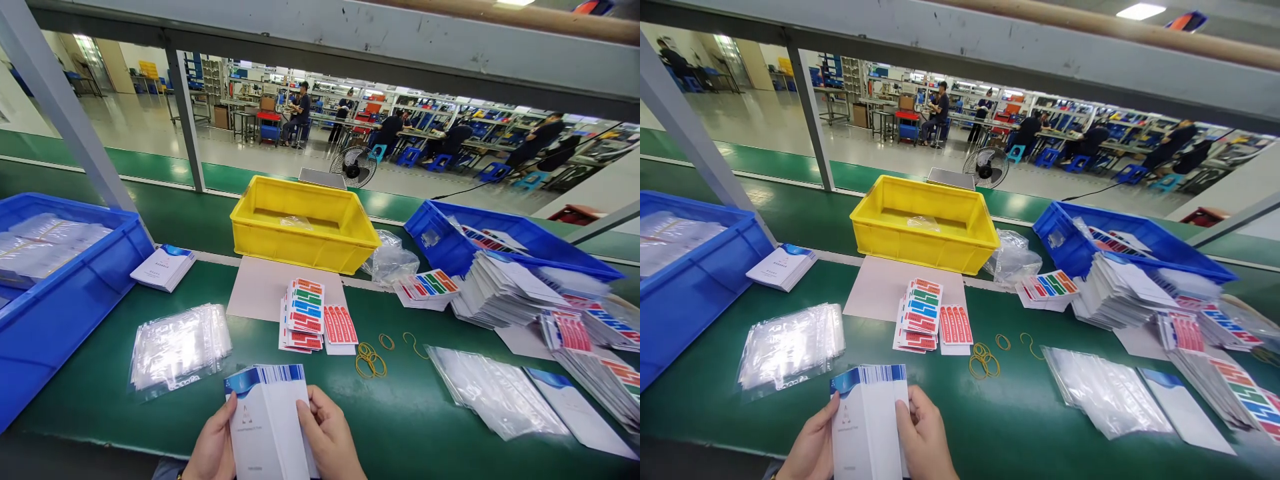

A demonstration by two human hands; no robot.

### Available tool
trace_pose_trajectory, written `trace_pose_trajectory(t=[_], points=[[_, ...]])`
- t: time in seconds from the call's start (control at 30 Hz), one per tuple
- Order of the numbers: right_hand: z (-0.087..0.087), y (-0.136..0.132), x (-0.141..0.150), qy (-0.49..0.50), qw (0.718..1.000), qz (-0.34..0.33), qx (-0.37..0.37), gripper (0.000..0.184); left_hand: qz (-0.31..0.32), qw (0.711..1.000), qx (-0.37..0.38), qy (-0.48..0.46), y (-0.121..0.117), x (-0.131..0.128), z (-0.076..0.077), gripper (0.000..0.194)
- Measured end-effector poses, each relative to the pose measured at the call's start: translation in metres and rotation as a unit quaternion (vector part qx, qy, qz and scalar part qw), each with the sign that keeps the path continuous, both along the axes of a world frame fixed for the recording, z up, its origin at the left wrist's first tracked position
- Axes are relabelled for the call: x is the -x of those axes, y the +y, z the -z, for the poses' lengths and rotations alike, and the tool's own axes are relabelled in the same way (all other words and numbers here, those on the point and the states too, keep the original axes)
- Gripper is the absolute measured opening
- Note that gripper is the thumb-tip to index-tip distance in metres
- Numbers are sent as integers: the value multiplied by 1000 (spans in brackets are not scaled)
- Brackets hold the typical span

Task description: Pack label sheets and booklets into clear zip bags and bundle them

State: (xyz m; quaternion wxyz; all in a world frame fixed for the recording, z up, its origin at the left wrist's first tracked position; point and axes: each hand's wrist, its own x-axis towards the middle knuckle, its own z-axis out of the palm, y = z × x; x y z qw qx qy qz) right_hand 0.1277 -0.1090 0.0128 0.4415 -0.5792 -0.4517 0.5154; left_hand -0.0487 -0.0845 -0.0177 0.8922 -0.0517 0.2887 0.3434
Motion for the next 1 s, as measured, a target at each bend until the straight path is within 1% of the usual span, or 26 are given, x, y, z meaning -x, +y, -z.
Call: trace_pose_trajectory(t=[0.1, 0.17, 0.2, 0.27, 0.3, 0.33, 0.37, 0.4, 0.47, 0.5, 0.53, 0.57, 0.63, 0.73, 0.87, 1.0], points=[[-4, -2, -11, 28, 999, 21, -1, 35, -8, 1000, 9, -11, 2, 7, 2, 34], [-1, 0, -24, 58, 998, 37, 7, 36, -22, 1000, 14, -3, 3, 12, 3, 32], [2, 1, -30, 53, 997, 55, 7, 40, -27, 999, 18, 2, 3, 14, 3, 31], [10, 4, -42, -7, 993, 115, -5, 49, -31, 999, 28, 7, 3, 17, 1, 31], [13, 6, -46, -48, 989, 141, -16, 52, -28, 999, 34, 6, 2, 17, 0, 32], [16, 6, -48, -82, 985, 152, -26, 51, -22, 999, 39, 3, 2, 16, -2, 33], [17, 6, -47, -100, 985, 140, -31, 47, -16, 999, 42, 1, 2, 14, -3, 34], [16, 6, -44, -97, 989, 104, -29, 42, -10, 999, 42, 2, 1, 12, -4, 35], [11, 5, -33, -53, 998, -19, -11, 36, -3, 999, 41, 6, 1, 6, -7, 35], [7, 4, -26, -32, 997, -77, 3, 38, -2, 999, 41, 9, 0, 4, -8, 35], [3, 3, -18, -20, 993, -117, 16, 42, -2, 999, 40, 9, 0, 2, -9, 34], [0, 3, -12, -16, 990, -137, 26, 45, -2, 999, 40, 8, 0, 0, -10, 33], [-4, 3, -3, -23, 990, -134, 37, 48, -10, 999, 37, 9, -1, -2, -12, 30], [-6, 4, 1, -35, 991, -120, 39, 48, -32, 999, 29, 32, -1, -2, -15, 30], [-3, 6, -1, -38, 992, -119, 36, 50, -42, 996, 34, 68, -1, -3, -17, 34], [1, 7, -2, -43, 993, -105, 40, 50, -46, 996, 38, 66, -1, -3, -14, 32]])
